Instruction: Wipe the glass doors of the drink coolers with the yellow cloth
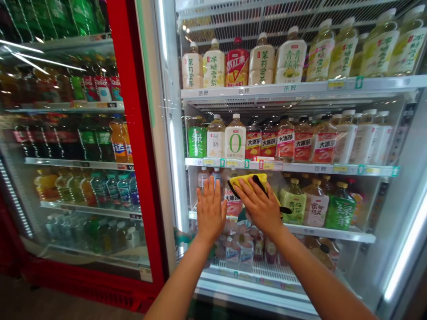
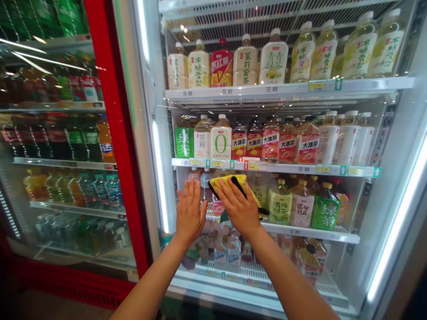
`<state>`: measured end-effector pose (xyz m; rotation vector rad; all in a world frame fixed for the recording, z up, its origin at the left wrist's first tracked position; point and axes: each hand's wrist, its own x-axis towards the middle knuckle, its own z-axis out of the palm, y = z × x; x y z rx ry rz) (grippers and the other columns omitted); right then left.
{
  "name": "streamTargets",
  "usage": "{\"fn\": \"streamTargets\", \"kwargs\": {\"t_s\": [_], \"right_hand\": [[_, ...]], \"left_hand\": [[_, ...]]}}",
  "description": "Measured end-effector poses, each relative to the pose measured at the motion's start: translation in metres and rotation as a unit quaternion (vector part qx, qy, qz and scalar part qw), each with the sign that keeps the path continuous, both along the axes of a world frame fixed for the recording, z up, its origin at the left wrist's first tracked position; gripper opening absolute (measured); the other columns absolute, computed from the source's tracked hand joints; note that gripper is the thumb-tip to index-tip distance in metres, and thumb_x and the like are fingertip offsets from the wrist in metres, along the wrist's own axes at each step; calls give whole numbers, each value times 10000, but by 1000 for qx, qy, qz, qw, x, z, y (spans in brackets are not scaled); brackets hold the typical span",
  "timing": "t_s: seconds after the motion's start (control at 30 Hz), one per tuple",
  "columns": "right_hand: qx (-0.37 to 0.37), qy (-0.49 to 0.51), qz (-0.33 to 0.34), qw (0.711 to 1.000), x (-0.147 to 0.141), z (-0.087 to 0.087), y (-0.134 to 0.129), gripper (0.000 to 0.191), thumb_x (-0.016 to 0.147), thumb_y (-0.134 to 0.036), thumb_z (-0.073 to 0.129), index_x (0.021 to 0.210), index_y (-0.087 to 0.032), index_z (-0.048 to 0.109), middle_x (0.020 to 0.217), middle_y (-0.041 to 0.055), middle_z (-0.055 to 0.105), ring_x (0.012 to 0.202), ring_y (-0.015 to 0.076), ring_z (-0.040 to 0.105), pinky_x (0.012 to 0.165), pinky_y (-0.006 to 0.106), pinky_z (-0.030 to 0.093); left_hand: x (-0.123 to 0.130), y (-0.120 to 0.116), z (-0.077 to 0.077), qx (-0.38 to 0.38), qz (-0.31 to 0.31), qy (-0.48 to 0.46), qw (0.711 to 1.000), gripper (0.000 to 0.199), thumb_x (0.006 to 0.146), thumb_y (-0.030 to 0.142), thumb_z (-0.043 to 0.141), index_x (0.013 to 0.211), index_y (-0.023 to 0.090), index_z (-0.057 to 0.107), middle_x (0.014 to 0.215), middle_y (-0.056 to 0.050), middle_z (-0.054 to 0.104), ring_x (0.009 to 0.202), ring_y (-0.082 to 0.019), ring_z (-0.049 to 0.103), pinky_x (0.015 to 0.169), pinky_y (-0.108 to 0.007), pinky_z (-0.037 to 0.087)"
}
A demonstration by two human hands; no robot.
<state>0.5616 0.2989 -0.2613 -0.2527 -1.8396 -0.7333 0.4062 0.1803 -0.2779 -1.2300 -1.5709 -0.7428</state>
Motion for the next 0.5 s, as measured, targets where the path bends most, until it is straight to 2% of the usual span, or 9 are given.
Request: {"fn": "streamTargets", "kwargs": {"t_s": [0.07,0.13,0.2,0.27,0.37,0.43,0.5], "right_hand": [[-3,14,-11,1000,11,-4,6,537,994,-214,506,1525,-288,481,1542,13,540,1513,207,370,1300,458,41],[-23,63,-27,997,10,6,10,565,971,-226,549,1529,-281,476,1550,38,532,1535,234,330,1293,498,75],[-34,107,-38,993,-5,21,7,580,961,-232,560,1533,-265,469,1566,59,508,1551,250,294,1288,522,72],[-32,115,-41,992,-26,27,-3,559,972,-239,547,1527,-254,479,1576,57,493,1551,249,294,1291,515,39],[-14,55,-34,998,-43,11,-18,498,1003,-252,508,1501,-252,515,1567,32,503,1527,235,343,1297,487,-3],[6,5,-26,1000,-39,-5,-21,464,1020,-246,485,1480,-267,538,1542,5,537,1501,213,387,1302,461,-4],[16,-10,-30,999,-30,-11,-19,451,1022,-236,487,1466,-278,553,1519,-8,564,1487,202,408,1304,450,14]], "left_hand": [[-6,-3,-3,-6,-3,3,1000,781,1030,236,463,1648,185,-12,1691,-173,213,1578,-303,159,1263,-585,233],[-12,-4,-4,-7,-5,0,1000,789,1030,239,464,1647,189,-26,1690,-173,218,1577,-306,163,1260,-591,237],[-16,-4,-4,-4,-6,-7,1000,797,1032,243,462,1645,193,-45,1690,-174,212,1577,-306,167,1258,-595,243],[-19,-4,-4,0,-9,-11,1000,802,1034,246,461,1643,199,-58,1692,-173,205,1577,-305,167,1256,-596,249],[-27,-5,-3,3,-17,-11,1000,806,1034,246,467,1643,203,-60,1691,-172,216,1577,-305,161,1256,-596,252],[-35,-8,-2,2,-25,-7,1000,806,1033,242,470,1644,203,-53,1690,-170,218,1576,-304,161,1257,-595,248],[-43,-11,-1,0,-35,-3,999,806,1030,235,473,1645,208,-47,1693,-160,205,1577,-301,160,1263,-589,238]]}}
